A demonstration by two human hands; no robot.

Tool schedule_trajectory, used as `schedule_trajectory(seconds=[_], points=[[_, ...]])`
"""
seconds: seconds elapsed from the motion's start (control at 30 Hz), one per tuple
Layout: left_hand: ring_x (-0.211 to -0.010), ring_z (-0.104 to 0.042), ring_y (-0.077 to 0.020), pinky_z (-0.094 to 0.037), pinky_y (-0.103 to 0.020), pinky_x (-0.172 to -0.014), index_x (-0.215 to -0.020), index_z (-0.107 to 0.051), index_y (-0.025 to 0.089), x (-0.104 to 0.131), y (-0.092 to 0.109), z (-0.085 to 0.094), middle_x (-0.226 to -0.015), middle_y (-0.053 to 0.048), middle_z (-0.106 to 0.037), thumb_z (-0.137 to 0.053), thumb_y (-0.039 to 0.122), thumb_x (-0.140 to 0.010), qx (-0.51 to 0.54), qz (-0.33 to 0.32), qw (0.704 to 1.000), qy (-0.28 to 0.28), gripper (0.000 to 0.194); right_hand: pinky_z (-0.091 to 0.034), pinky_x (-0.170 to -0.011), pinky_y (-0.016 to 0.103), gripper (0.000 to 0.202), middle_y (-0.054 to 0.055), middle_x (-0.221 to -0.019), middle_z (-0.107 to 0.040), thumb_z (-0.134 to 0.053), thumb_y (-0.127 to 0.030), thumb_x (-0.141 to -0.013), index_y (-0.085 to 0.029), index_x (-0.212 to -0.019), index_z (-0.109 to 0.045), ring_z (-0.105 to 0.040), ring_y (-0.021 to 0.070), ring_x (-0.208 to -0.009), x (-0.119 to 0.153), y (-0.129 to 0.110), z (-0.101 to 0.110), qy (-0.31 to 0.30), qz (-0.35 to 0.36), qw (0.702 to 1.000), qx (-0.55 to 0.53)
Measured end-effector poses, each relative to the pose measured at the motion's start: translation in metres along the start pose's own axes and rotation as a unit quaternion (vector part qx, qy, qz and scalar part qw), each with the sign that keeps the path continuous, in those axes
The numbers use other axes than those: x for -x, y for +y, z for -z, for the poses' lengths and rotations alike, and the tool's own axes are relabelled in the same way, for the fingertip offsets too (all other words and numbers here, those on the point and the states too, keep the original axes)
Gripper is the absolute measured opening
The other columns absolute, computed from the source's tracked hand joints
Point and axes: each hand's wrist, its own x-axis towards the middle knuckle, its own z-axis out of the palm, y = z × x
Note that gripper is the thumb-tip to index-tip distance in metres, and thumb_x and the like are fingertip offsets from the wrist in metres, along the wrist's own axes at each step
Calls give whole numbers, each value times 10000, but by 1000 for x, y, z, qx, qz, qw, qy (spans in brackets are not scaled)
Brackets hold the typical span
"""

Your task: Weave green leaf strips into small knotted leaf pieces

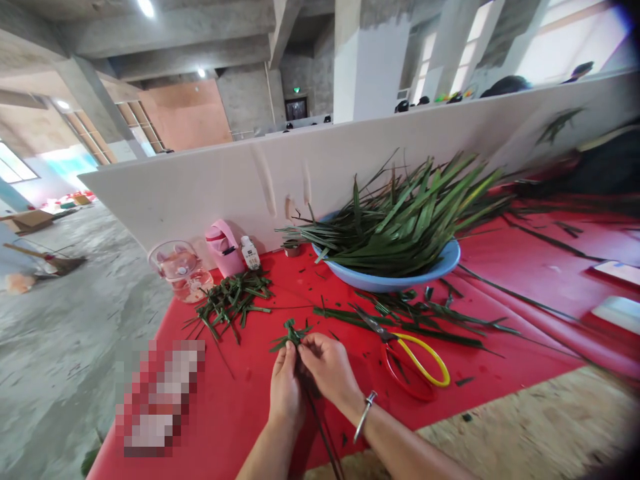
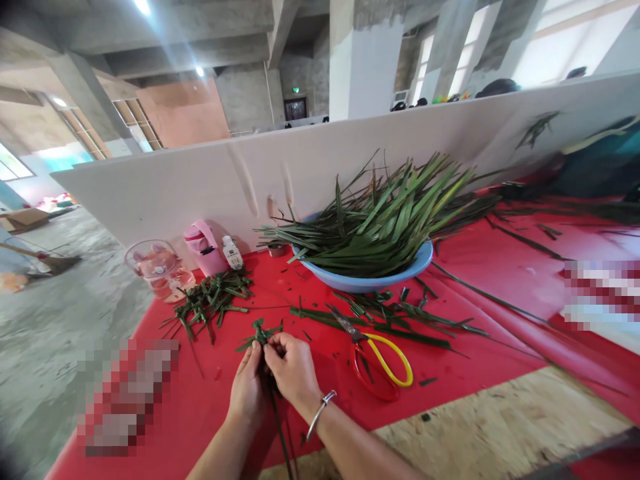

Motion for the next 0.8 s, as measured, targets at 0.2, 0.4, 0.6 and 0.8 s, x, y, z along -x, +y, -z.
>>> schedule_trajectory(seconds=[0.2,0.4,0.6,0.8], points=[[-528,-529,-101,-394,-206,-524,-733,-556,144,0,4,-1,-577,19,-545,-707,358,-648,20,20,1000,0,275,-418,-489,217,137,-1,-543,-592,-525,-279,-796,-187,-700,-558,-551,133,-496,2,0,-1,-5,20,1000,22],[-436,-389,-45,-339,-180,-451,-802,-567,153,2,18,-4,-600,30,-489,-607,437,-740,55,31,996,-68,293,-409,-514,216,199,-25,-629,-538,-515,-393,-826,-195,-825,-495,-509,115,-540,-3,-2,17,80,51,994,-53],[-448,-434,-53,-359,-183,-452,-850,-597,152,1,15,-2,-633,22,-560,-648,394,-717,13,7,999,-51,280,-344,-474,208,278,-24,-605,-521,-550,-440,-782,-165,-745,-543,-469,103,-531,-10,-3,26,-37,-33,994,-101],[-851,-625,-201,-459,-295,-776,-960,-650,147,0,10,0,-917,-88,-680,-625,402,-733,-33,6,994,-99,343,-303,-440,185,295,-40,-565,-531,-686,-414,-654,-153,-693,-552,-428,67,-460,-10,2,18,-23,-120,965,-234]])
